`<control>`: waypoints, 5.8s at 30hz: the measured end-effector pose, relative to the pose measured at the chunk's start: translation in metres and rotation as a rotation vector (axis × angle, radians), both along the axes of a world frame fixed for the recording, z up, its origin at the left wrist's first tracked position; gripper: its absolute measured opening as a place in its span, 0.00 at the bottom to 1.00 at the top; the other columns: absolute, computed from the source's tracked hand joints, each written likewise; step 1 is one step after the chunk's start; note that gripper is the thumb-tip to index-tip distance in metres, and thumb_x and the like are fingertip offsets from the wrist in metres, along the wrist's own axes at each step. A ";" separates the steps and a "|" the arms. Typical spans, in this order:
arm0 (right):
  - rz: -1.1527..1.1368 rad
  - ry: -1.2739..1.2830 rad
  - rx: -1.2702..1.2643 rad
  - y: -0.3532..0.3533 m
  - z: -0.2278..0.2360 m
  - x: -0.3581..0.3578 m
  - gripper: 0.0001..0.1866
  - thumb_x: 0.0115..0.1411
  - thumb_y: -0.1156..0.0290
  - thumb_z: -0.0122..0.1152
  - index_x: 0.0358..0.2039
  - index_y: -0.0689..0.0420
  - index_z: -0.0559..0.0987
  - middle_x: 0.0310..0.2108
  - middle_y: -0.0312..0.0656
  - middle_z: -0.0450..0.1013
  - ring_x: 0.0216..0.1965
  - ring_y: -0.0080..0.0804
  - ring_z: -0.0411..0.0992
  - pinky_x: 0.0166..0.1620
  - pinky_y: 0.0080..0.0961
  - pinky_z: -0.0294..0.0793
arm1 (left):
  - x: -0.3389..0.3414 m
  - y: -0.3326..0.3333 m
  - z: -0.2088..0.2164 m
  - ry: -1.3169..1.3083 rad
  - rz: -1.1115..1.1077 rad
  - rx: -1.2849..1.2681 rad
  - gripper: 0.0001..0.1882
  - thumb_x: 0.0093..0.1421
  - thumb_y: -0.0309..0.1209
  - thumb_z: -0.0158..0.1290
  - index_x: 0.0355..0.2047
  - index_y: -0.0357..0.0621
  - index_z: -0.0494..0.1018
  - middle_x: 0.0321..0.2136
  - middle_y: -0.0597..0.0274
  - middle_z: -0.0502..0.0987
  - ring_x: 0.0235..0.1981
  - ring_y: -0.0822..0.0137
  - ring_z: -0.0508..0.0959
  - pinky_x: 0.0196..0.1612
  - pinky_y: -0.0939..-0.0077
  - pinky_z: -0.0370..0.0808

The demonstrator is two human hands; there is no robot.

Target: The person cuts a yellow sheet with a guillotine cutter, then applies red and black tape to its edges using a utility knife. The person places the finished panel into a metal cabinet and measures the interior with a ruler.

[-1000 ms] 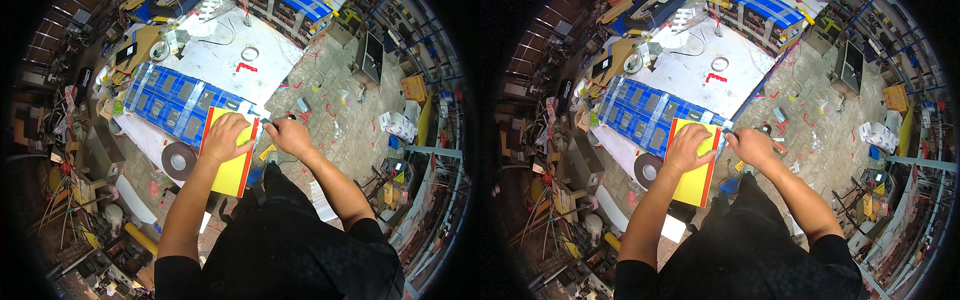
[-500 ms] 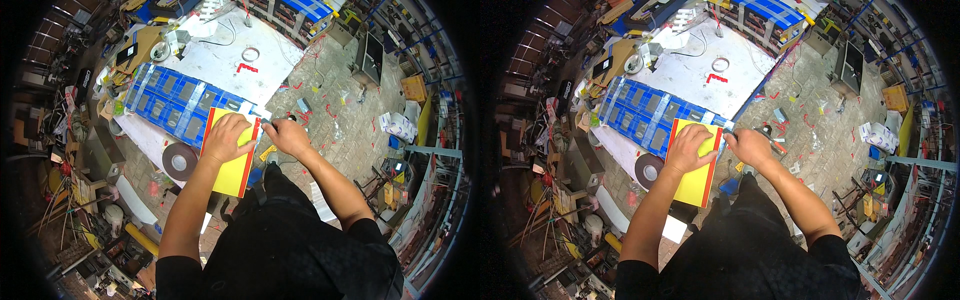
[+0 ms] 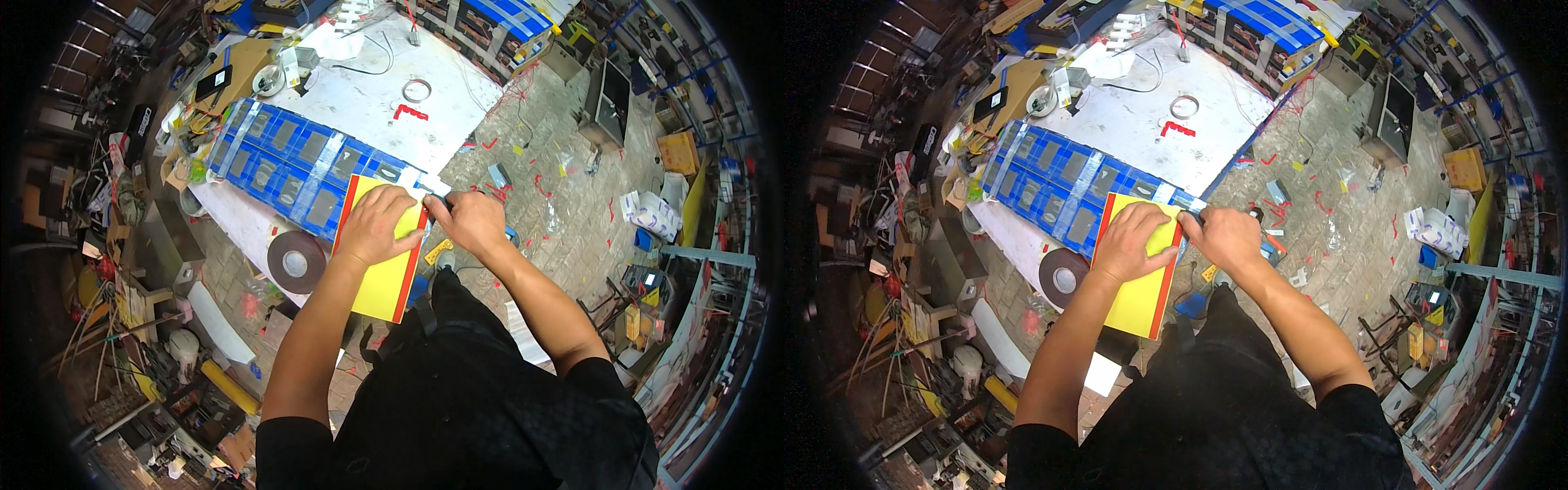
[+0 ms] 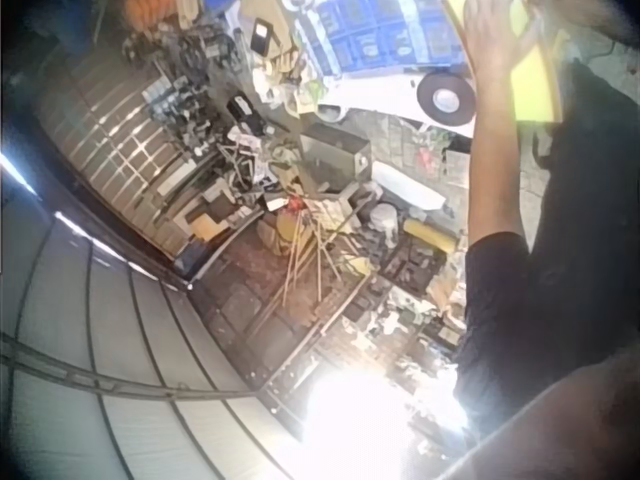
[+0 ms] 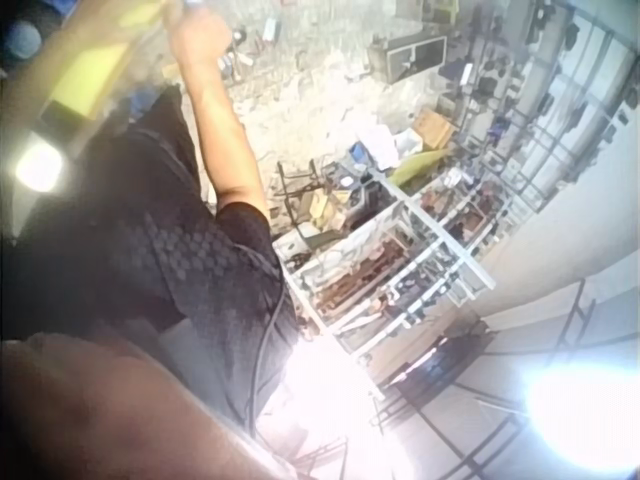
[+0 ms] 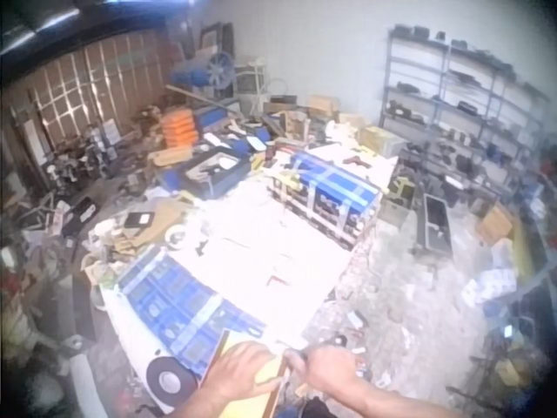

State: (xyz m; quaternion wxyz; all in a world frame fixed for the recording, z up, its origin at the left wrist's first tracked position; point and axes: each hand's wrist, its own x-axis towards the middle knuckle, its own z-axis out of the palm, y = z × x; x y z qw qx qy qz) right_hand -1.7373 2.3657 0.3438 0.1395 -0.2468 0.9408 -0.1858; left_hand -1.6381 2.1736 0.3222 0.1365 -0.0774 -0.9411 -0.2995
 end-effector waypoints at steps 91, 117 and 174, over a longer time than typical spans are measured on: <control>-0.206 -0.925 -0.588 0.175 0.013 0.055 0.40 0.76 0.37 0.37 0.61 0.62 0.77 0.19 0.34 0.68 0.17 0.19 0.60 0.24 0.21 0.60 | 0.147 0.080 0.091 -0.590 0.192 0.697 0.10 0.66 0.32 0.61 0.37 0.35 0.79 0.30 0.61 0.78 0.30 0.71 0.77 0.34 0.75 0.73; 0.115 -0.099 -0.294 0.009 0.006 -0.055 0.26 0.71 0.47 0.54 0.31 0.61 0.78 0.29 0.59 0.76 0.34 0.62 0.75 0.36 0.51 0.72 | 0.114 0.009 0.047 -0.207 0.593 0.242 0.09 0.65 0.31 0.60 0.41 0.39 0.79 0.30 0.51 0.80 0.34 0.52 0.82 0.40 0.61 0.78; 0.284 -0.702 -0.535 -0.074 -0.087 -0.127 0.23 0.72 0.58 0.60 0.23 0.59 0.75 0.17 0.28 0.64 0.23 0.16 0.58 0.26 0.26 0.62 | -0.035 0.005 -0.014 0.000 0.569 -0.120 0.18 0.57 0.32 0.62 0.50 0.52 0.82 0.53 0.56 0.76 0.57 0.53 0.73 0.59 0.56 0.69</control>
